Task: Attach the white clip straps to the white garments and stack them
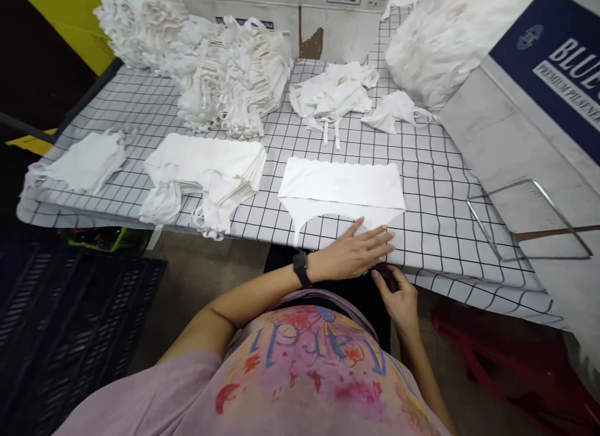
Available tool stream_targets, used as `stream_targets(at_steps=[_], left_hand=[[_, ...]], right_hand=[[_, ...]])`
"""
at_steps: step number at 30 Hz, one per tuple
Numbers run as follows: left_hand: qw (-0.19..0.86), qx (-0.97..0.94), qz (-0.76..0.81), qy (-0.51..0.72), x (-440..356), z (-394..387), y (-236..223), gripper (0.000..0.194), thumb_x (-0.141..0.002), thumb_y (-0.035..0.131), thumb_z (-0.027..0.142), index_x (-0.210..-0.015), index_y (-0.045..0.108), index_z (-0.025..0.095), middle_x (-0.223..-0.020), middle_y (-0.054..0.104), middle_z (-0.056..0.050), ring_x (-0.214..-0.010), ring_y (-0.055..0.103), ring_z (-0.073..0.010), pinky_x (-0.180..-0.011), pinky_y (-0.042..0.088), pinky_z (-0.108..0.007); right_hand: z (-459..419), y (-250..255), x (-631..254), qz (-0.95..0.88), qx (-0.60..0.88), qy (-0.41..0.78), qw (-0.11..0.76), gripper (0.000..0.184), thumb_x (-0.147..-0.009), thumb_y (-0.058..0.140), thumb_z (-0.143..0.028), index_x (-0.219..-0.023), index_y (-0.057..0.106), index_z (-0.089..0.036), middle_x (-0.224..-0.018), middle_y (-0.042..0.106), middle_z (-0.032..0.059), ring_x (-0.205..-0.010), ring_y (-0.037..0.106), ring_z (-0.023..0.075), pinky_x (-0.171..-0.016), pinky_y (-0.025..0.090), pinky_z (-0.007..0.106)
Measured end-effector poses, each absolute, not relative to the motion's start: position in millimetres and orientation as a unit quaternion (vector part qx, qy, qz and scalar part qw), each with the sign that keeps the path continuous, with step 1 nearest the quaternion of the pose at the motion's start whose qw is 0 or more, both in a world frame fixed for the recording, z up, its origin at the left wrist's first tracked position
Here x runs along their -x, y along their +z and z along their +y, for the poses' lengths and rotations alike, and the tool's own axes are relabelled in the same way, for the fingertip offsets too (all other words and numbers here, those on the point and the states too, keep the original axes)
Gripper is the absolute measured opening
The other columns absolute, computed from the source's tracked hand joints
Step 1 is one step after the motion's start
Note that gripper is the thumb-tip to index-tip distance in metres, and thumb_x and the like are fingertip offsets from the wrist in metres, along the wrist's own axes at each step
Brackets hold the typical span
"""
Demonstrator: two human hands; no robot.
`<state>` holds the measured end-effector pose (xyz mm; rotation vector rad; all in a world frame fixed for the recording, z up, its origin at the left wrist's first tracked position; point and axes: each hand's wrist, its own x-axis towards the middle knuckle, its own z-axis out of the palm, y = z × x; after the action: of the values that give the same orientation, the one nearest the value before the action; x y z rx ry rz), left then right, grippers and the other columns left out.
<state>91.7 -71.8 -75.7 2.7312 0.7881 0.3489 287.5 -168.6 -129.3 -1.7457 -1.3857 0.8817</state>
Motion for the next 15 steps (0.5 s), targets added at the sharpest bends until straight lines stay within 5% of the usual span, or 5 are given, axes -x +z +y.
stream_targets(at_steps=[5,15], left_hand=[[0.134,-0.949,0.269,0.093,-101,-82,-84,0.051,-0.107,0.033,0.024,-0.157,0.043,0.022,-0.168,0.037,-0.008,-0.16,0.028,-0.0195,-0.135,0.011,-0.052],[0.236,-0.924,0.265,0.142,-92,-75,-87,0.099,-0.1,0.053,0.036,-0.164,-0.02,0.02,-0.173,0.019,-0.013,-0.163,0.015,-0.0206,-0.135,0.003,-0.046]], right_hand=[[-169,-122,-287,-0.55,0.63,0.417,0.357,0.03,-0.092,0.066,-0.052,-0.087,0.072,-0.024,-0.088,0.076,0.0067,-0.087,0.072,0.0258,-0.09,0.056,0.04],[-213,-82,-299,-0.464,0.622,0.535,0.336,0.038,-0.089,0.071,-0.058,-0.091,0.077,-0.02,-0.073,0.073,0.0051,-0.074,0.072,0.0218,-0.076,0.059,0.034]])
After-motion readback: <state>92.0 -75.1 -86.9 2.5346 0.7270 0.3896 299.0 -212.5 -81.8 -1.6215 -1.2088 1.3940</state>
